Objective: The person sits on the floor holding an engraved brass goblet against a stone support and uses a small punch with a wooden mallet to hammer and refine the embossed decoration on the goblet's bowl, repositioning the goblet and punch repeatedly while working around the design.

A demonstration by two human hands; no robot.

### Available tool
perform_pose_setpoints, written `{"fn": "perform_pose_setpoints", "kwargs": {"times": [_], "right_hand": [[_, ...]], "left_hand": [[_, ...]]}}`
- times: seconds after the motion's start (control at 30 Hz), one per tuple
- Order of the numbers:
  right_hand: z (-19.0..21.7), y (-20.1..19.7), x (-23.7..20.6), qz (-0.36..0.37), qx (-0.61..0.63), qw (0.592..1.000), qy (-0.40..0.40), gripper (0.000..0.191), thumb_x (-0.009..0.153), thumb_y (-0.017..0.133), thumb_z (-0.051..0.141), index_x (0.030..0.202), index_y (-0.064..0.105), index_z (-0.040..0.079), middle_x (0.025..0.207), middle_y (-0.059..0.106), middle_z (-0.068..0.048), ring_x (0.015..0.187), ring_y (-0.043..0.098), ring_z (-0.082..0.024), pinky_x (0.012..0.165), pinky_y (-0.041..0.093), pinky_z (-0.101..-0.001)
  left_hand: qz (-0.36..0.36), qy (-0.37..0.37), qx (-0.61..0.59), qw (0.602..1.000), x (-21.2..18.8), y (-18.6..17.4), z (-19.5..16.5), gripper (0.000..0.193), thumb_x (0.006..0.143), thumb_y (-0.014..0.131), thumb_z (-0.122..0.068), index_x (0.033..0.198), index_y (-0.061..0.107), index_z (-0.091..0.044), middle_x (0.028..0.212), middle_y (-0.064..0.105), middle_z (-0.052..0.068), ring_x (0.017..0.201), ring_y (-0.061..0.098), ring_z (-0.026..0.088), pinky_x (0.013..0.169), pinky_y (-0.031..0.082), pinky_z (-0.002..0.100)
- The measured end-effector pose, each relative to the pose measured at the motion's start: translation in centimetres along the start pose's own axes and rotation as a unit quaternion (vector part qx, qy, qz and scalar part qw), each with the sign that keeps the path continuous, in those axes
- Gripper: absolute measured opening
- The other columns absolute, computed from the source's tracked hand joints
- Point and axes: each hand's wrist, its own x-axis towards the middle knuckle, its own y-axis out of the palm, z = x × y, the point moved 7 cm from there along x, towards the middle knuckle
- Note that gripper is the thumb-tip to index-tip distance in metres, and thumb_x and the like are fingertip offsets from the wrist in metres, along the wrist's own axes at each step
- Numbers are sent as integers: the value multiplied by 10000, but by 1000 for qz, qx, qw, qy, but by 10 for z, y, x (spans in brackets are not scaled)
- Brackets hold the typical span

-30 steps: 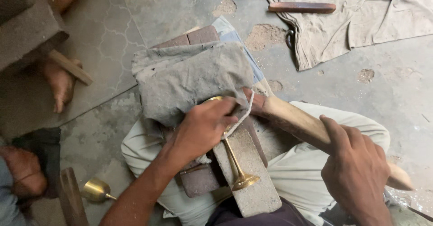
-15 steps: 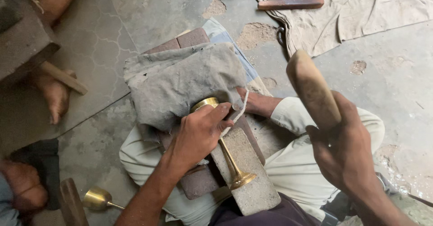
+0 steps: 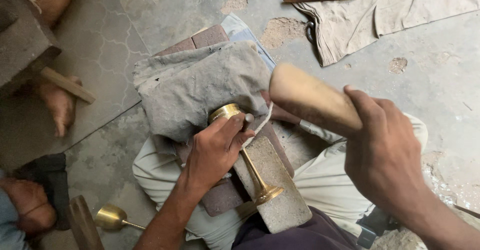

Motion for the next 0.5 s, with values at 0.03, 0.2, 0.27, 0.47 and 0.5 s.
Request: {"fn": "perform_pose_setpoints", "kwargs": {"times": [0.03,0.2,0.27,0.47,0.5], "right_hand": [[-3,-1,-1,19,20,999,18,461,990,533,-5,1449,567,15,1127,681,-248,833,633,-295,775,505,-418],[-10,4,-11,15,25,1000,4,555,904,540,30,1455,505,95,1141,692,-192,932,675,-313,797,527,-447],[-21,11,-20,9,133,990,41,583,903,572,31,1475,459,43,1139,672,-244,940,668,-347,768,529,-445],[-23,30,-27,17,-12,1000,19,535,898,579,1,1422,519,90,1124,695,-204,897,682,-337,802,531,-490],[-27,30,-25,16,56,997,56,528,929,561,8,1451,515,66,1119,685,-211,895,673,-338,787,523,-476]], "left_hand": [[6,-5,3,1000,1,1,1,344,907,780,-172,1203,658,-47,875,694,128,727,731,273,594,561,389],[43,-17,8,999,7,0,3,321,908,765,-111,1201,647,-50,880,690,140,755,739,295,605,569,408],[58,-20,16,998,10,0,1,312,903,759,-86,1193,648,-59,890,690,150,761,737,308,605,569,419],[107,-6,-31,994,20,4,-3,352,900,671,0,1240,629,-84,929,720,125,844,782,255,667,621,380],[105,-4,-26,994,21,5,-2,350,897,675,2,1235,636,-80,929,725,128,829,772,263,664,614,389]]}}
